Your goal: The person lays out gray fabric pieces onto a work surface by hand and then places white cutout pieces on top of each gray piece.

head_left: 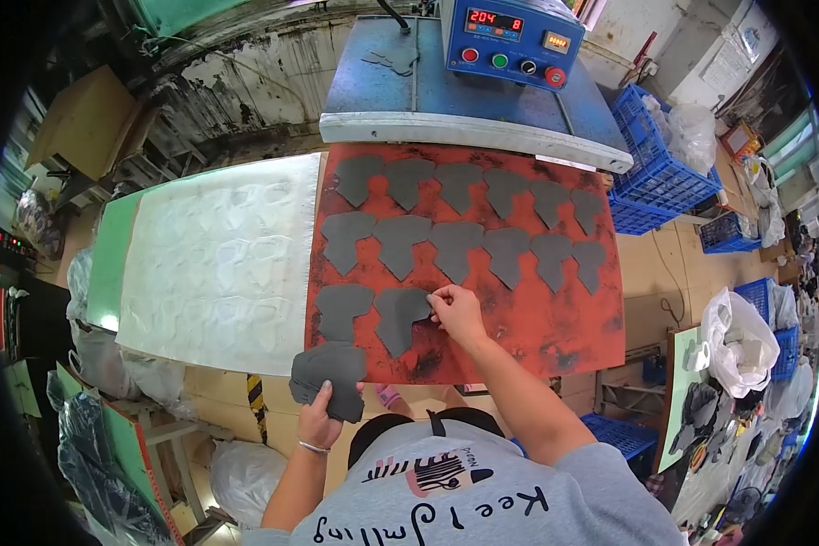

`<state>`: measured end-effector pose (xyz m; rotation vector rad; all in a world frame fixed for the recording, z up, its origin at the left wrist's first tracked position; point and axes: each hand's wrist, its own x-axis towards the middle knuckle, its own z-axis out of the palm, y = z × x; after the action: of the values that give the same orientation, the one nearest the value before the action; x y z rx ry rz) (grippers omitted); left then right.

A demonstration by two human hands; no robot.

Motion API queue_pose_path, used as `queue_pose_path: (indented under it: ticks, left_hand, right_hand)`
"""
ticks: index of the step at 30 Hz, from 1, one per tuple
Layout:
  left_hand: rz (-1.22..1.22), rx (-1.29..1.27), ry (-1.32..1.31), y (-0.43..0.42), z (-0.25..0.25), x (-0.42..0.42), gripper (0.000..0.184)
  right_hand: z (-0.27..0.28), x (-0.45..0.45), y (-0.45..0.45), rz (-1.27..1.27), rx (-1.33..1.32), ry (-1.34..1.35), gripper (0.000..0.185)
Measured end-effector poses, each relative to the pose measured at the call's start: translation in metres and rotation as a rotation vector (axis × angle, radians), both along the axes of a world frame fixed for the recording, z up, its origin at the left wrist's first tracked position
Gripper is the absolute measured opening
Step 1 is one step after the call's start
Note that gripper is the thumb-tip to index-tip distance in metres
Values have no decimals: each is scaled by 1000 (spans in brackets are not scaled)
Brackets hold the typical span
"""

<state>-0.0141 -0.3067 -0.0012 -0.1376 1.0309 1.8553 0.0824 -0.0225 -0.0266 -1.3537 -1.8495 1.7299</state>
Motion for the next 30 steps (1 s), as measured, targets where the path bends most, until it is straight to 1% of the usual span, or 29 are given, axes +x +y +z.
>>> queue_pose_path:
  ticks: [4, 6, 7, 9, 10, 12, 13, 15, 16, 18, 19, 21, 22, 24, 25, 27, 28, 30]
  left_hand:
    - [-28, 4, -39, 7, 4, 5, 36]
    - [-81, 78, 9, 18, 15, 9, 38]
    - [-81, 78, 7, 25, 20, 12, 38]
    - [-78, 89, -6, 38, 29, 18, 39]
    - [-88, 92, -10, 43, 33, 17, 39]
    - [-245, 130, -1, 54, 40, 18, 39]
    - [-258, 136, -4, 59, 38, 20, 39]
    - [-258, 131, 59, 69, 33, 24, 39]
    - [-272, 133, 59, 73, 32, 26, 39]
    - [-286, 136, 29, 80, 32, 28, 38]
    - [-297, 137, 30, 83, 30, 29, 38]
    - [-366, 107, 130, 88, 21, 29, 36]
    - [-372, 105, 130, 89, 18, 29, 36]
    - [-304, 89, 45, 90, 10, 31, 35]
    - [-269, 81, 3, 90, 7, 32, 34]
    - [-195, 67, -80, 89, 4, 33, 34]
    - [-197, 65, -79, 88, 6, 33, 34]
    - [-145, 6, -26, 86, 10, 32, 36]
  right_hand:
    - [9, 4, 2, 56, 44, -71, 22]
    - [15, 13, -6, 111, 364, -132, 29]
    - [25, 15, -14, 111, 363, -134, 29]
    - [47, 23, -36, 300, 147, 173, 37]
    - [53, 28, -43, 291, 151, 168, 37]
    - [59, 36, -52, 379, 226, 234, 38]
    - [61, 39, -53, 367, 233, 229, 38]
    - [62, 45, -52, 227, 257, 170, 36]
    - [58, 49, -50, 214, 260, 168, 36]
    - [52, 56, -44, 114, 28, 144, 29]
    - [53, 61, -40, 103, 30, 144, 29]
    - [59, 71, -29, 144, -290, 89, 23]
    - [59, 75, -26, 138, -291, 91, 23]
    - [56, 82, -20, 81, -264, 229, 19]
    - [53, 87, -13, 78, -265, 231, 19]
    - [40, 97, 5, -75, -132, 261, 18]
    - [29, 103, 15, -77, -133, 263, 18]
    - [10, 110, 32, -95, 28, 6, 17]
